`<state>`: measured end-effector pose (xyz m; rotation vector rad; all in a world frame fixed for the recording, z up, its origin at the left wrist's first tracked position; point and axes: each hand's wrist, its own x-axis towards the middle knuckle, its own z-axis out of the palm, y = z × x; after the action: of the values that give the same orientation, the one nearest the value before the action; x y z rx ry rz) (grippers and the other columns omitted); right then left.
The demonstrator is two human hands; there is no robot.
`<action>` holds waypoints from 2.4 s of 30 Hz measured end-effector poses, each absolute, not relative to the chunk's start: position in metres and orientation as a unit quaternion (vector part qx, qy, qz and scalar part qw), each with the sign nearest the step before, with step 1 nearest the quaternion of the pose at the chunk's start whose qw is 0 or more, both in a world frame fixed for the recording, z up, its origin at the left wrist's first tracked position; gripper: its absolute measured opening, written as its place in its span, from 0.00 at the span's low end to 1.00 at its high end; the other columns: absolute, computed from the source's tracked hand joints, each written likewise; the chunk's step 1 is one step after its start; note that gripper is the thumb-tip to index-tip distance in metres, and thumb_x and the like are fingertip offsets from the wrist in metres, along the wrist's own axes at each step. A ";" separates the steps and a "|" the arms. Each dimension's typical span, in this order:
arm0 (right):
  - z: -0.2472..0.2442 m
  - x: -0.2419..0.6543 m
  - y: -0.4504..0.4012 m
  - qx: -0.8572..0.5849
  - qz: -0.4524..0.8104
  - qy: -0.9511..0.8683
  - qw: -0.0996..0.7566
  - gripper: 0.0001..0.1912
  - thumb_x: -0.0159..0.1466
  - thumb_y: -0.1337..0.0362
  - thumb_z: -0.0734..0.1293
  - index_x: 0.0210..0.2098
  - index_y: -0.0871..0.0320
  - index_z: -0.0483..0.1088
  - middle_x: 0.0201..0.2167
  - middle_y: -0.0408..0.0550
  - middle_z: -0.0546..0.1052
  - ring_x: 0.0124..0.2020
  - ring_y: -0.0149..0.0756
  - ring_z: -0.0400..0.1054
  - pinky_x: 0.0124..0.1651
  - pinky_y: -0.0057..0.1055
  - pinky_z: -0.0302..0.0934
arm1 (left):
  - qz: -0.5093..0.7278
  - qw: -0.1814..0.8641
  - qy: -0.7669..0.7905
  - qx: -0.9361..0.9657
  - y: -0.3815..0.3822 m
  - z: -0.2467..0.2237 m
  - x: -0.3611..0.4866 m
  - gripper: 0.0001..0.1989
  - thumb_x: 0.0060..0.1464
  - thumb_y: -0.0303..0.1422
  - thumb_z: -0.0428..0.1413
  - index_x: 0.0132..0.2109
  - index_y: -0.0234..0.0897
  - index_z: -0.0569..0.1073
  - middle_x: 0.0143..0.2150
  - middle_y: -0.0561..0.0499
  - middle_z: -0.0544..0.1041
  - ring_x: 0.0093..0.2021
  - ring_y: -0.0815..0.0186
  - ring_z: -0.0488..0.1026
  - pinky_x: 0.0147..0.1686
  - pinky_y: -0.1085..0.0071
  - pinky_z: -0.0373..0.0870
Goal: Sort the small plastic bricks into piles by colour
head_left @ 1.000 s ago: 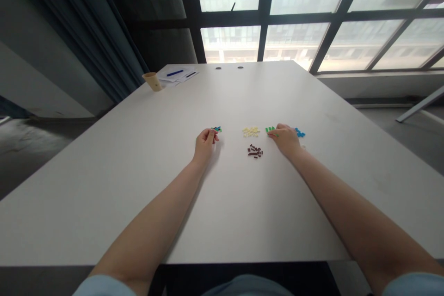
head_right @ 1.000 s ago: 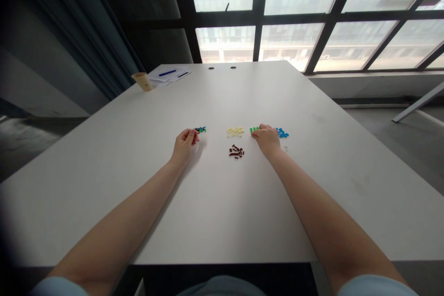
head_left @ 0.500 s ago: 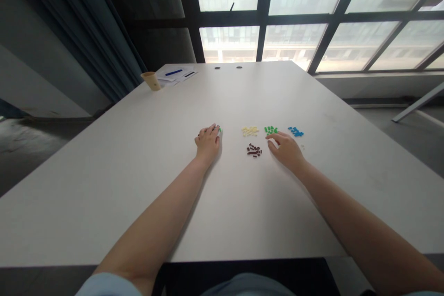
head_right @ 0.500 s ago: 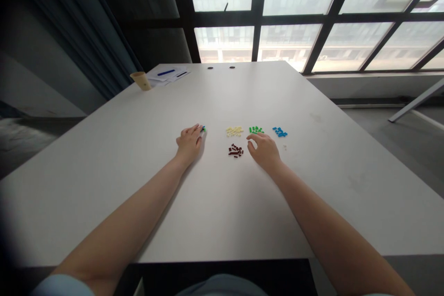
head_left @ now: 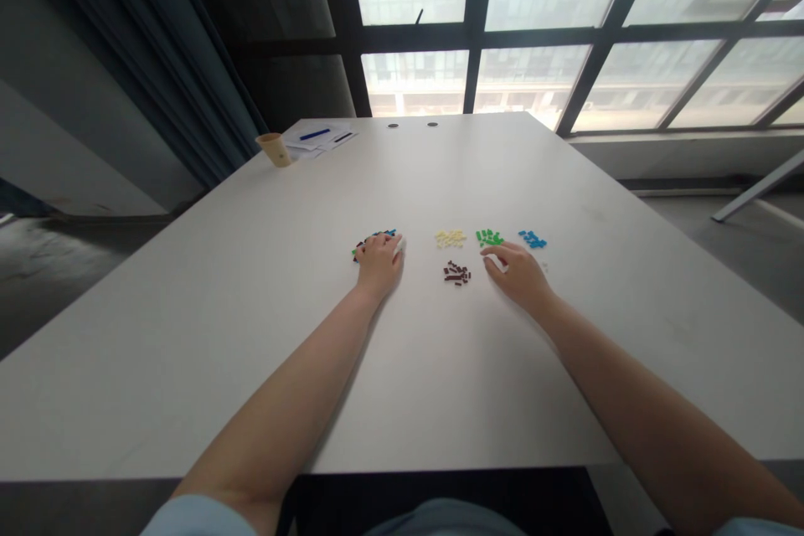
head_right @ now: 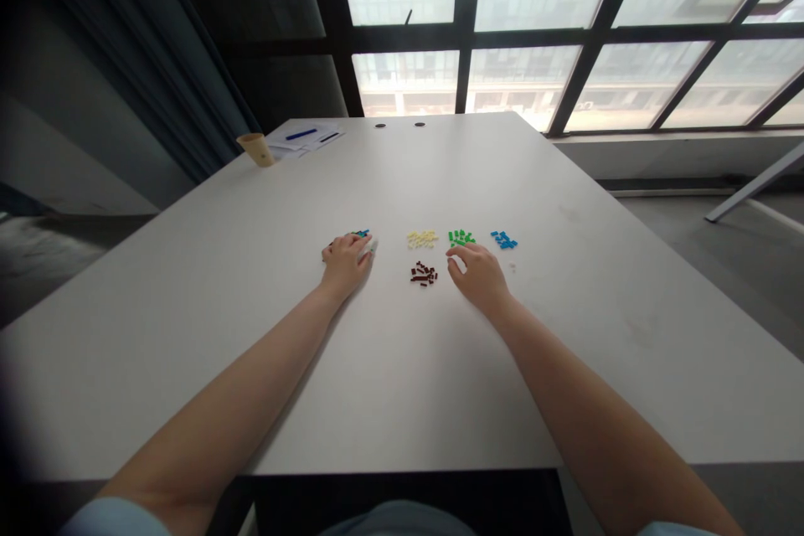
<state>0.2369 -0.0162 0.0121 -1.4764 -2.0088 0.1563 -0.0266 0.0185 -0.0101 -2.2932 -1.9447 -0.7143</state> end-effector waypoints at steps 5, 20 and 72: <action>0.010 0.237 -0.016 -0.555 0.059 -0.769 0.311 0.12 0.57 0.65 0.59 0.33 0.58 0.74 0.24 0.46 0.69 0.27 0.34 0.61 0.35 0.30 0.55 | -0.208 0.020 -0.632 -0.746 0.017 -0.011 -0.027 0.12 0.54 0.30 0.48 0.40 0.44 0.76 0.45 0.46 0.72 0.48 0.55 0.62 0.41 0.57 0.54; 0.009 0.240 -0.015 -0.550 0.067 -0.774 0.305 0.11 0.57 0.65 0.59 0.31 0.58 0.73 0.24 0.46 0.70 0.27 0.34 0.61 0.35 0.30 0.55 | -0.563 -0.311 -0.417 -0.642 -0.013 0.015 -0.002 0.08 0.47 0.34 0.58 0.35 0.39 0.68 0.33 0.53 0.74 0.33 0.70 0.69 0.35 0.71 0.62; 0.034 0.220 -0.038 -0.325 0.133 -0.863 0.364 0.09 0.58 0.58 0.65 0.36 0.54 0.73 0.27 0.45 0.70 0.31 0.32 0.63 0.37 0.30 0.58 | -0.408 -0.571 -0.377 -0.605 -0.037 0.017 0.022 0.14 0.45 0.39 0.59 0.34 0.37 0.65 0.29 0.52 0.71 0.29 0.72 0.66 0.30 0.74 0.61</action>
<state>0.2196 -0.0385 0.0339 -0.8349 -2.2192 0.3431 0.0225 -0.0372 0.0166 -3.2080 -2.0007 -2.1652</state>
